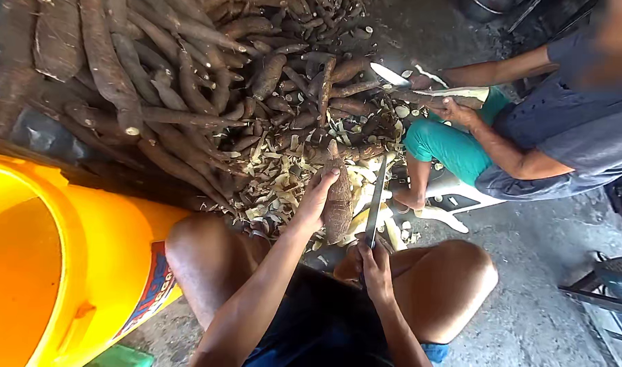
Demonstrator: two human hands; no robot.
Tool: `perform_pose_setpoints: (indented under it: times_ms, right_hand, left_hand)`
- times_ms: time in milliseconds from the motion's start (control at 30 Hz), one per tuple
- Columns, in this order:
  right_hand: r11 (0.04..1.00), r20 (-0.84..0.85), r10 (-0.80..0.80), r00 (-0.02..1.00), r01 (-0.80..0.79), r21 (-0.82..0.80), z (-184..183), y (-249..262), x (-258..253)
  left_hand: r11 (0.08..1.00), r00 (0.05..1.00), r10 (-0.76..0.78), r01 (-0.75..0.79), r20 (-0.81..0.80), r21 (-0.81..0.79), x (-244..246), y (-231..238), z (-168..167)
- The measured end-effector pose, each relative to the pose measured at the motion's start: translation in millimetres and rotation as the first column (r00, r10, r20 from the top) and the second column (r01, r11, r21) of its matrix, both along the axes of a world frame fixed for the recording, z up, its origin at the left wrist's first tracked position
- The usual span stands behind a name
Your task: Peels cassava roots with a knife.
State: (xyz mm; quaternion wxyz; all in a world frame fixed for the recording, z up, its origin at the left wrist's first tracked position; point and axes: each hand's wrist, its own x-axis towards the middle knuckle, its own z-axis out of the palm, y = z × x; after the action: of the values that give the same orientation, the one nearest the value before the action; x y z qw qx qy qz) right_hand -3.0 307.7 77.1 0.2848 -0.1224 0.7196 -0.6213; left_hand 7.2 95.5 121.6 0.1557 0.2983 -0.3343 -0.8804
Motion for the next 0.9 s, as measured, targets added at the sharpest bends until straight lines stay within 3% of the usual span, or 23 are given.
perform_pose_setpoints:
  times_ms: [100,233,400,533,667,900]
  right_hand:
    - [0.996,-0.068,-0.091,0.994,0.091,-0.001,-8.9,-2.4,-2.3]
    - [0.986,0.007,-0.158,0.987,0.158,-0.044,-15.9,-10.7,-7.4]
    - [0.980,0.003,-0.189,0.982,0.189,-0.062,-23.3,-39.6,1.5]
    - [0.964,0.202,-0.246,0.948,0.260,-0.050,-39.5,-45.8,5.2]
    - [0.959,0.314,-0.245,0.917,0.277,-0.063,-56.0,-30.9,12.6]
    - [0.965,0.566,-0.155,0.810,0.246,-0.087,-65.5,-17.7,37.5]
  left_hand:
    - [0.998,1.000,-0.006,0.006,0.002,0.062,1.6,-2.8,-4.5]
    - [0.990,1.000,-0.010,0.006,0.028,0.144,2.2,-2.9,-13.2]
    - [0.997,0.995,0.051,-0.056,0.091,0.053,-11.4,16.6,-37.8]
    - [0.998,0.990,0.053,-0.051,0.129,-0.026,-17.7,30.0,-43.4]
    - [0.987,0.987,0.021,0.005,0.162,-0.160,-6.5,15.2,-60.9]
    - [0.960,0.999,-0.006,0.018,0.044,-0.281,16.8,-7.1,-82.5]
